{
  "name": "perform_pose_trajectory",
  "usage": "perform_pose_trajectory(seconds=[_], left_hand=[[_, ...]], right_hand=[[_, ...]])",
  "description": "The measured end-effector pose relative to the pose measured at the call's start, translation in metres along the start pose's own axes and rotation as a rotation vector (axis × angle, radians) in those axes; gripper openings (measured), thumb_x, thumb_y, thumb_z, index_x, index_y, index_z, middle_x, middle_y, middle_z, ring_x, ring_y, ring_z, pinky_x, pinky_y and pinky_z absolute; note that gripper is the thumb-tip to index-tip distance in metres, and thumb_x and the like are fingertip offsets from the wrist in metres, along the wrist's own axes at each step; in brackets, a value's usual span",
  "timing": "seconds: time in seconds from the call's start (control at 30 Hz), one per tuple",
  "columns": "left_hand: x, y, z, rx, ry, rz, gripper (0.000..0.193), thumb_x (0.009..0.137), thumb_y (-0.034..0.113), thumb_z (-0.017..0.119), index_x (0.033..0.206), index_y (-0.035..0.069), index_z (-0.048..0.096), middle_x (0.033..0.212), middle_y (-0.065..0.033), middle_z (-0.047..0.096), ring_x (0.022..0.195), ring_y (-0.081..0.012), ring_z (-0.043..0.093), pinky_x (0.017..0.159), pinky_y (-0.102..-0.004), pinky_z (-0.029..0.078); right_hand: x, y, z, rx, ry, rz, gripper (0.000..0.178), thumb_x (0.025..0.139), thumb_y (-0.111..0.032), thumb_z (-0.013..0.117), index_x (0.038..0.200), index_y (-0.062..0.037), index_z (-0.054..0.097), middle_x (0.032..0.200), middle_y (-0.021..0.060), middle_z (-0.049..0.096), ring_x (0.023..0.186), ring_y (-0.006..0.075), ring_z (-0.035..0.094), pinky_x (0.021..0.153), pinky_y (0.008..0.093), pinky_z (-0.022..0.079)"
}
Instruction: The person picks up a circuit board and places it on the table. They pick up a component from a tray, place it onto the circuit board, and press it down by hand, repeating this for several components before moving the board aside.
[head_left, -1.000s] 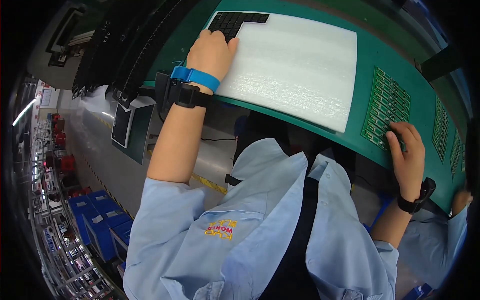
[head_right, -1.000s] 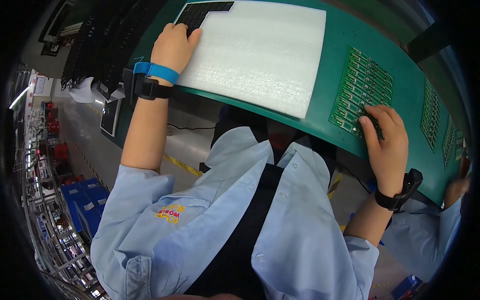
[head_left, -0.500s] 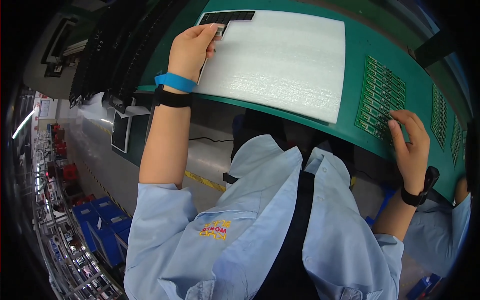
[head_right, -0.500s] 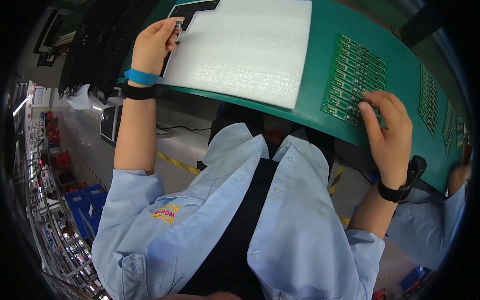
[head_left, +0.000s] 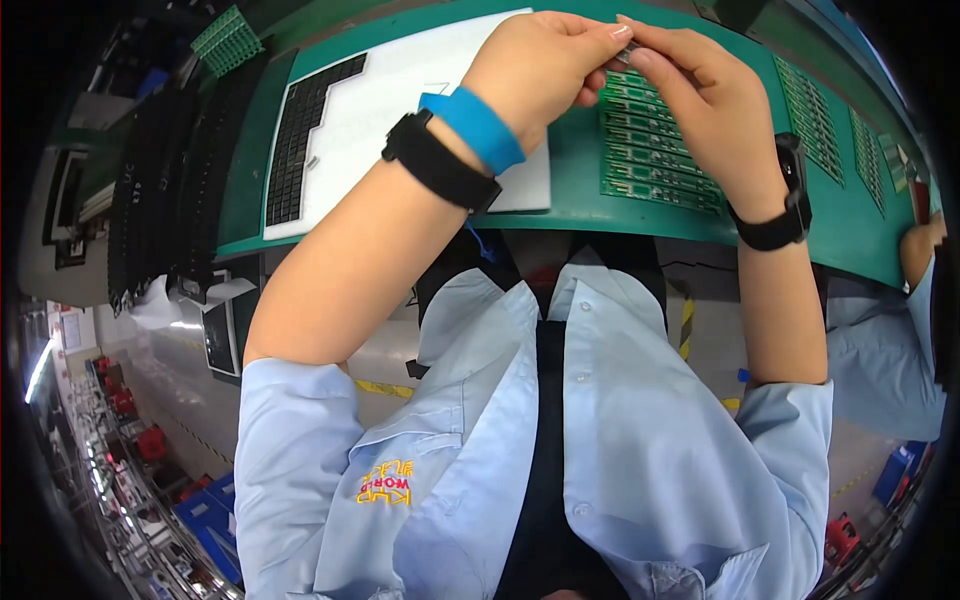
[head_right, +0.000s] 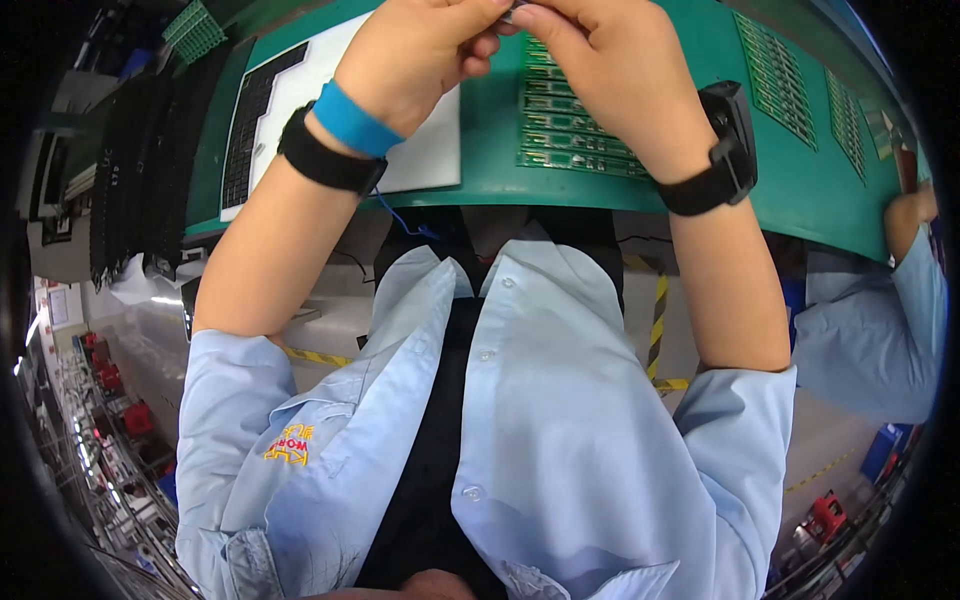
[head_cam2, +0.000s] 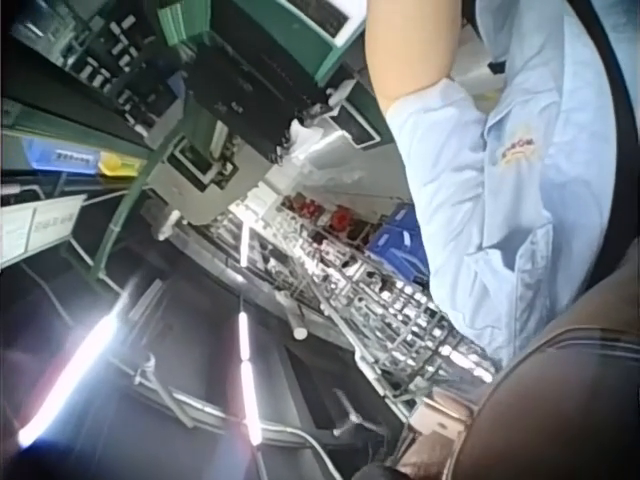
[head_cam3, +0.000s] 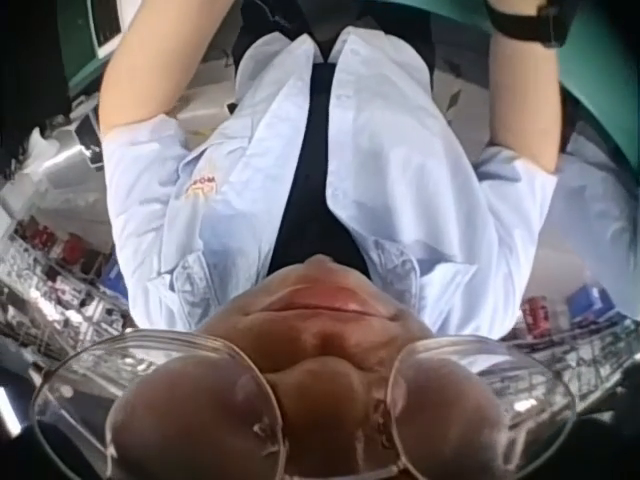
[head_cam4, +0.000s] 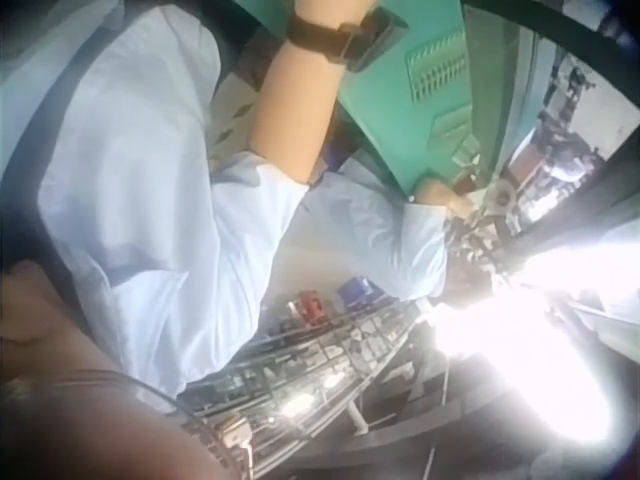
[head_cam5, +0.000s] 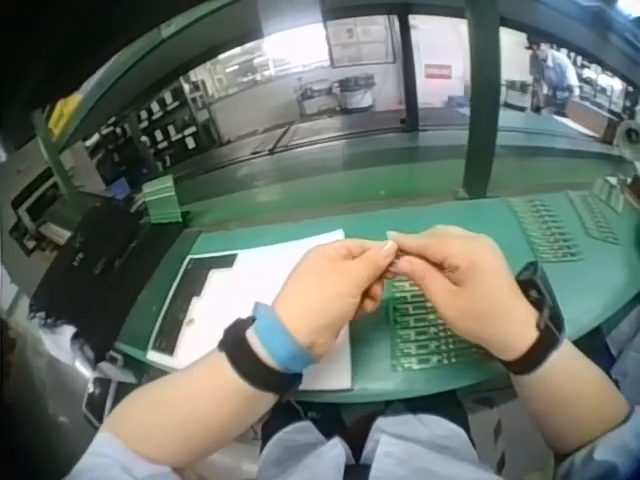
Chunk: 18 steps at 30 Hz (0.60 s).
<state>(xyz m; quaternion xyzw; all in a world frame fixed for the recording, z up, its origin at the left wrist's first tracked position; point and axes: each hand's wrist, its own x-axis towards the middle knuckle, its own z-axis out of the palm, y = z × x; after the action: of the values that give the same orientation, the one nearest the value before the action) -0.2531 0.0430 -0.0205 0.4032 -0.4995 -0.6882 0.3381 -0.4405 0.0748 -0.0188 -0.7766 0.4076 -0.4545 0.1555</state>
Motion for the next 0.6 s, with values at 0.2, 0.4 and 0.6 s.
perform_pose_trajectory(seconds=[0.2,0.4,0.6], left_hand=[[0.030,-0.010,0.026,-0.258,-0.103,-0.023,0.022,0.098,0.023,0.058,0.093,0.002,0.064,0.076,0.0006,0.059,0.065,-0.0091,0.052,0.060,-0.0198,0.045],[0.055,-0.004,0.047,-0.276,-0.066,0.032,0.018,0.098,0.017,0.058,0.095,0.001,0.065,0.077,-0.0005,0.059,0.071,-0.0100,0.056,0.066,-0.0199,0.048],[0.089,-0.010,0.032,-0.208,-0.096,0.076,0.015,0.097,0.014,0.058,0.096,0.001,0.065,0.077,-0.0004,0.059,0.072,-0.0112,0.058,0.068,-0.0206,0.050]], right_hand=[[-0.009,0.015,-0.016,-0.157,0.039,0.175,0.021,0.093,-0.014,0.063,0.109,-0.0022,0.068,0.101,0.0044,0.069,0.089,0.0089,0.062,0.078,0.0220,0.049],[-0.002,0.057,-0.028,0.189,0.016,0.308,0.027,0.090,-0.007,0.062,0.116,0.0013,0.061,0.097,0.0097,0.067,0.084,0.0108,0.062,0.073,0.0230,0.050],[0.018,0.082,-0.035,0.320,0.074,0.347,0.020,0.090,-0.006,0.061,0.106,0.0046,0.065,0.085,0.0056,0.067,0.073,0.0105,0.059,0.068,0.0241,0.049]])
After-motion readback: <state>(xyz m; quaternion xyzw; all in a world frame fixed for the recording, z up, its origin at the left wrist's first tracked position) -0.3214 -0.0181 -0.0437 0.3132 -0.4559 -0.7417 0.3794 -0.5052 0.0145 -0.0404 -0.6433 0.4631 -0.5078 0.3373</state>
